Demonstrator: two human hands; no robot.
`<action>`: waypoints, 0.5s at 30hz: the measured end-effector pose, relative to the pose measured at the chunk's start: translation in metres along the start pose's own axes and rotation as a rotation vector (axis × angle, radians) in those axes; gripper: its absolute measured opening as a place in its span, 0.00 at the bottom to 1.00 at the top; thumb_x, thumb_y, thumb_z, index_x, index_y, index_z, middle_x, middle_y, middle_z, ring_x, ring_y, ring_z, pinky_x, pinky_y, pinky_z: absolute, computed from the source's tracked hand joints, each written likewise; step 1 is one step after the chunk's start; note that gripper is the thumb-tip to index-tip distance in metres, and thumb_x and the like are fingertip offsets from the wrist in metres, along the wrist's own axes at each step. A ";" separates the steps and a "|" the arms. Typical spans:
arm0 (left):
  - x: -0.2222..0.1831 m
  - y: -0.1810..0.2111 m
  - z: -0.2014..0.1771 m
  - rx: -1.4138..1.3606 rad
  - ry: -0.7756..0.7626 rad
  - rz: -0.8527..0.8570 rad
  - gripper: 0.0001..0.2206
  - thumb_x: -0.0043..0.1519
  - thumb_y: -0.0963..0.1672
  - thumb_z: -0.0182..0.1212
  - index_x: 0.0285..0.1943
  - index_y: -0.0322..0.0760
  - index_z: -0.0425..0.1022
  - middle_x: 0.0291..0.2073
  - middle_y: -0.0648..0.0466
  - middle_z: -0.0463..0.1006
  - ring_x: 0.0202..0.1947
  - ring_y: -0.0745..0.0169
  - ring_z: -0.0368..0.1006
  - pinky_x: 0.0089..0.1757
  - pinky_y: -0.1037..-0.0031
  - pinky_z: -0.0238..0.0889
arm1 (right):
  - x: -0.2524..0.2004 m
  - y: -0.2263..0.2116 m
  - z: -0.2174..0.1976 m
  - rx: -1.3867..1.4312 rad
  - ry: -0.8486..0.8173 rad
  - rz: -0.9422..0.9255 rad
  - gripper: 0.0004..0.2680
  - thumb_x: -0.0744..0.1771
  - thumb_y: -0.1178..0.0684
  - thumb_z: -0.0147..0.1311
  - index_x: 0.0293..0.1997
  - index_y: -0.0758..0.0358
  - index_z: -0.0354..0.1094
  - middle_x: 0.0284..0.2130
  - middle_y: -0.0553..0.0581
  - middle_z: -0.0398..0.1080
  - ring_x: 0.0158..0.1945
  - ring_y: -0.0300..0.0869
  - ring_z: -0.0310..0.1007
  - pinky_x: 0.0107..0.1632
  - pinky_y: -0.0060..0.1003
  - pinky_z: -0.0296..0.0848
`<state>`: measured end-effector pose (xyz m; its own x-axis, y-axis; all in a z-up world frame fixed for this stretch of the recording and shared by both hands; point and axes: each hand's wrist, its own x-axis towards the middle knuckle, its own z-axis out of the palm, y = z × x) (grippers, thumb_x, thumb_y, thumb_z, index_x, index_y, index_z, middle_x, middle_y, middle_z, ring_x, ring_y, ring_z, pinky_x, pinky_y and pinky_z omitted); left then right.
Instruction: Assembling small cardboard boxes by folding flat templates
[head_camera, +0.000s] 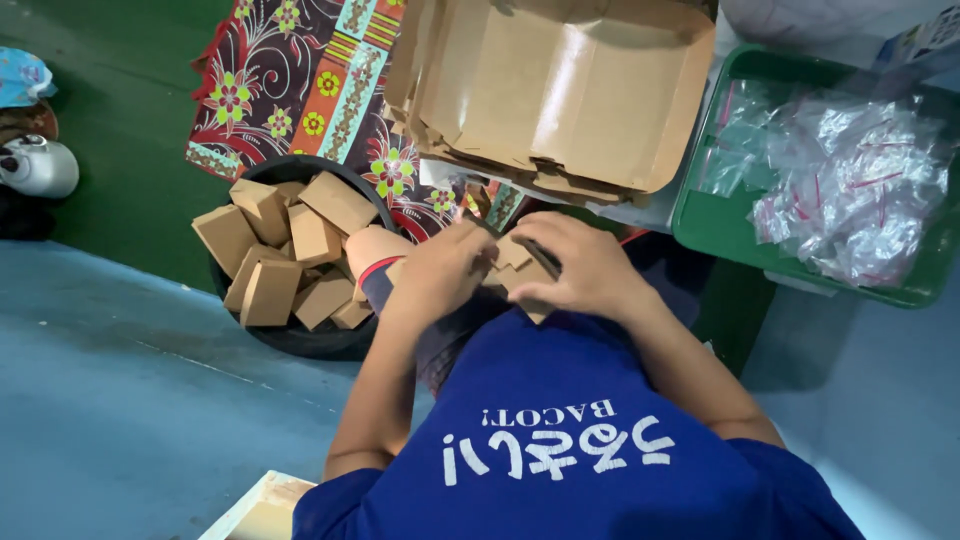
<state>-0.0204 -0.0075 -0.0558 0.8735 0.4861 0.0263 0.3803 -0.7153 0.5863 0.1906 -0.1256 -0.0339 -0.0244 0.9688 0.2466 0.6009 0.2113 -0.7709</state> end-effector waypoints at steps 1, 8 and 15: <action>0.002 0.005 -0.002 0.027 0.002 0.006 0.11 0.54 0.41 0.70 0.39 0.43 0.70 0.35 0.51 0.76 0.41 0.46 0.78 0.42 0.60 0.73 | 0.000 0.001 0.003 -0.104 -0.094 0.091 0.27 0.60 0.30 0.65 0.57 0.59 0.69 0.53 0.60 0.74 0.54 0.54 0.77 0.51 0.48 0.77; -0.003 -0.004 0.014 0.137 -0.022 0.068 0.11 0.54 0.43 0.66 0.42 0.51 0.71 0.33 0.59 0.73 0.40 0.59 0.77 0.40 0.71 0.72 | -0.003 0.001 0.018 -0.175 -0.249 0.251 0.25 0.62 0.44 0.63 0.66 0.59 0.64 0.56 0.62 0.71 0.58 0.56 0.74 0.53 0.50 0.76; 0.001 0.012 -0.006 0.034 -0.139 0.030 0.13 0.60 0.38 0.57 0.50 0.49 0.74 0.36 0.54 0.76 0.43 0.54 0.78 0.43 0.68 0.72 | -0.014 0.016 0.026 -0.212 -0.252 0.232 0.21 0.63 0.45 0.59 0.62 0.53 0.69 0.56 0.55 0.74 0.58 0.50 0.75 0.54 0.42 0.76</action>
<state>-0.0165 -0.0126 -0.0443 0.9175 0.3914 -0.0705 0.3613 -0.7460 0.5594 0.1797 -0.1325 -0.0649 -0.0481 0.9946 -0.0915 0.7640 -0.0224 -0.6448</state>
